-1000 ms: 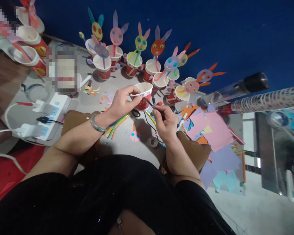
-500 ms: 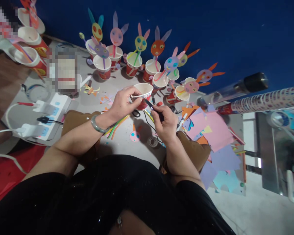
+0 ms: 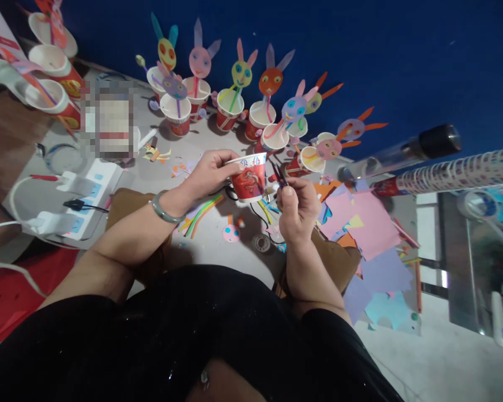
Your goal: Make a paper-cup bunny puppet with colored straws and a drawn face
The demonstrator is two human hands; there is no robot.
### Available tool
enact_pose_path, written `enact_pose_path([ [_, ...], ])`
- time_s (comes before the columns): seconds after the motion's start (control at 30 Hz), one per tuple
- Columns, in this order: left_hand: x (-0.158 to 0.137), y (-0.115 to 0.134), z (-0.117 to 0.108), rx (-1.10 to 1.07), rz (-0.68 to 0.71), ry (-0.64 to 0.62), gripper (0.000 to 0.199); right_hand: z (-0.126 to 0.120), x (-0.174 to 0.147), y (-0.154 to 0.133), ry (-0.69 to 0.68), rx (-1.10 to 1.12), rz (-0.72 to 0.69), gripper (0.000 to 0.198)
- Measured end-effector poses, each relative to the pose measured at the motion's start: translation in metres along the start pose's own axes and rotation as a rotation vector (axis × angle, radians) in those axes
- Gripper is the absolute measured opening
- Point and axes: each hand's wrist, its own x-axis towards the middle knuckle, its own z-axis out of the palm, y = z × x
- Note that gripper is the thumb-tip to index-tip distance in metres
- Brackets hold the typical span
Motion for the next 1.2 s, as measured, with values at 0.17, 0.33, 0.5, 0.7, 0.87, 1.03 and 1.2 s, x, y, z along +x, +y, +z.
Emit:
enact_pose_path([
  [0.17, -0.001, 0.003, 0.0, -0.074, -0.093, -0.07, 0.021, -0.002, 0.002, -0.002, -0.087, -0.032, 0.053, 0.039],
  [0.33, -0.001, 0.002, -0.001, -0.044, -0.082, -0.088, 0.018, -0.004, 0.006, -0.011, -0.182, -0.141, -0.011, 0.029],
  [0.5, 0.0, -0.001, -0.003, -0.019, -0.058, -0.086, 0.016, -0.008, 0.008, -0.013, -0.151, -0.29, -0.145, 0.02],
  [0.7, 0.001, -0.005, -0.006, 0.087, 0.041, -0.082, 0.018, -0.009, 0.009, -0.014, -0.145, -0.42, -0.264, 0.018],
  [0.87, 0.001, -0.006, -0.005, 0.139, 0.103, -0.056, 0.017, -0.008, 0.008, -0.014, -0.165, -0.44, -0.244, 0.019],
  [1.03, 0.0, -0.005, -0.006, 0.247, 0.185, -0.033, 0.014, -0.007, 0.008, -0.014, -0.167, -0.446, -0.239, 0.02],
  [1.2, 0.001, -0.007, -0.006, 0.315, 0.285, 0.0, 0.011, -0.007, 0.008, -0.013, -0.168, -0.406, -0.239, 0.016],
])
